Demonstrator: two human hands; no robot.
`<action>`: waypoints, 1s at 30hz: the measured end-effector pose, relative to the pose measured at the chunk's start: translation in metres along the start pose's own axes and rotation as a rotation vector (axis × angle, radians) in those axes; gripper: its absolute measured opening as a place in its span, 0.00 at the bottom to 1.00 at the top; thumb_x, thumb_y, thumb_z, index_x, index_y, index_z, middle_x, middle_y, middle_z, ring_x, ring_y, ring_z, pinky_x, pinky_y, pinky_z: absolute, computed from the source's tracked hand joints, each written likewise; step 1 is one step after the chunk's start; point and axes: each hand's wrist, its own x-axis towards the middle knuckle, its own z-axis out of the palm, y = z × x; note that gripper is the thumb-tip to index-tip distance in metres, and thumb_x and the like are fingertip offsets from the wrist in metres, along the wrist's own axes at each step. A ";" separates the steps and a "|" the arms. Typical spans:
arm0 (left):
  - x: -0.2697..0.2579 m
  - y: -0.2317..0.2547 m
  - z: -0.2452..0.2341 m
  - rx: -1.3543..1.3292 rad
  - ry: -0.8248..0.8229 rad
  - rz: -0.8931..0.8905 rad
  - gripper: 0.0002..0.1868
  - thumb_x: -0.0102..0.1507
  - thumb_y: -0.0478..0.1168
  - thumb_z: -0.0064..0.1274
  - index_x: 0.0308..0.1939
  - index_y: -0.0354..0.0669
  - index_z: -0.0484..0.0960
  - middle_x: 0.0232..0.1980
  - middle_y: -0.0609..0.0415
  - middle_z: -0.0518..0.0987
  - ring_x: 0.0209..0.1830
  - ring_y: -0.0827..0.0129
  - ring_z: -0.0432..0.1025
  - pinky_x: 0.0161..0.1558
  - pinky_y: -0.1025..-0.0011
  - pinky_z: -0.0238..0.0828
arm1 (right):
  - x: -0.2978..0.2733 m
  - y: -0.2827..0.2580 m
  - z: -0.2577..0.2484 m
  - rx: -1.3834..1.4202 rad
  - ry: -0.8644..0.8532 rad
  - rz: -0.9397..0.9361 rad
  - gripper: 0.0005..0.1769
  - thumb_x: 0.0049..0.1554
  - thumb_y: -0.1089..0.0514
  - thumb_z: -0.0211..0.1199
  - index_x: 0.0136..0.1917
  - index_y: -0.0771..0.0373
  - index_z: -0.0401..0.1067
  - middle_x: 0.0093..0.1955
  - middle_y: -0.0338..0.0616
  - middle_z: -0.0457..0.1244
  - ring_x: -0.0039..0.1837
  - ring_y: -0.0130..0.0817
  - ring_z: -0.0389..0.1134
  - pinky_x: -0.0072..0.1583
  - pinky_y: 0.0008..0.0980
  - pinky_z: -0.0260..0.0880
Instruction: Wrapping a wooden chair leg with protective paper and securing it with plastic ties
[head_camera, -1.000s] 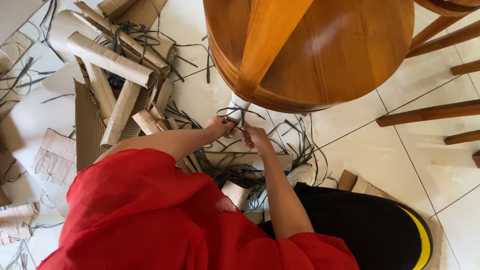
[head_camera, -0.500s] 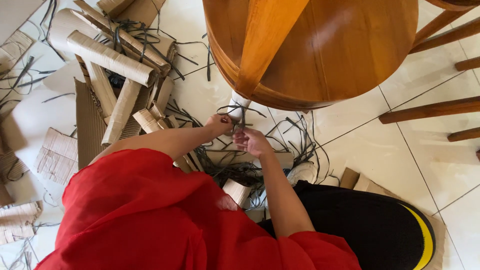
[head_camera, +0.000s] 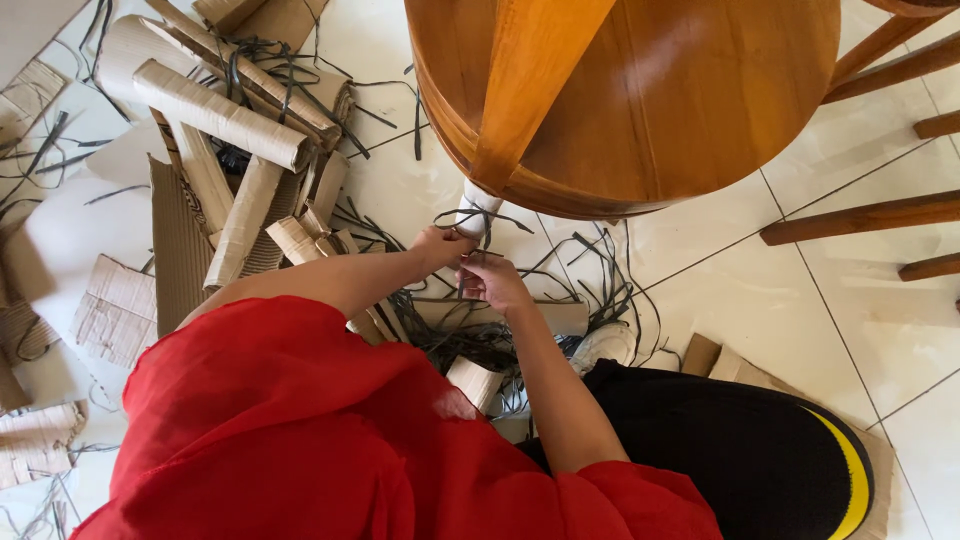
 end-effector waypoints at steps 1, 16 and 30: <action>0.010 -0.008 0.000 0.045 0.024 0.026 0.12 0.51 0.50 0.63 0.33 0.50 0.88 0.27 0.53 0.83 0.28 0.69 0.81 0.36 0.75 0.82 | 0.003 0.002 0.000 -0.041 0.017 -0.013 0.14 0.51 0.51 0.76 0.48 0.53 0.76 0.41 0.41 0.71 0.42 0.32 0.76 0.46 0.32 0.78; 0.009 -0.004 -0.014 0.144 -0.459 -0.032 0.14 0.68 0.47 0.43 0.56 0.52 0.76 0.34 0.64 0.78 0.25 0.84 0.69 0.24 0.88 0.62 | 0.032 -0.008 -0.035 -0.818 0.471 -0.425 0.08 0.55 0.49 0.68 0.47 0.50 0.80 0.35 0.39 0.69 0.44 0.39 0.73 0.48 0.37 0.73; 0.026 0.017 -0.055 0.813 -0.403 0.483 0.18 0.67 0.53 0.48 0.57 0.55 0.78 0.52 0.54 0.84 0.55 0.51 0.77 0.62 0.53 0.73 | 0.059 -0.042 -0.035 -1.227 0.566 -0.324 0.09 0.61 0.45 0.60 0.45 0.50 0.73 0.44 0.39 0.72 0.57 0.44 0.74 0.63 0.42 0.73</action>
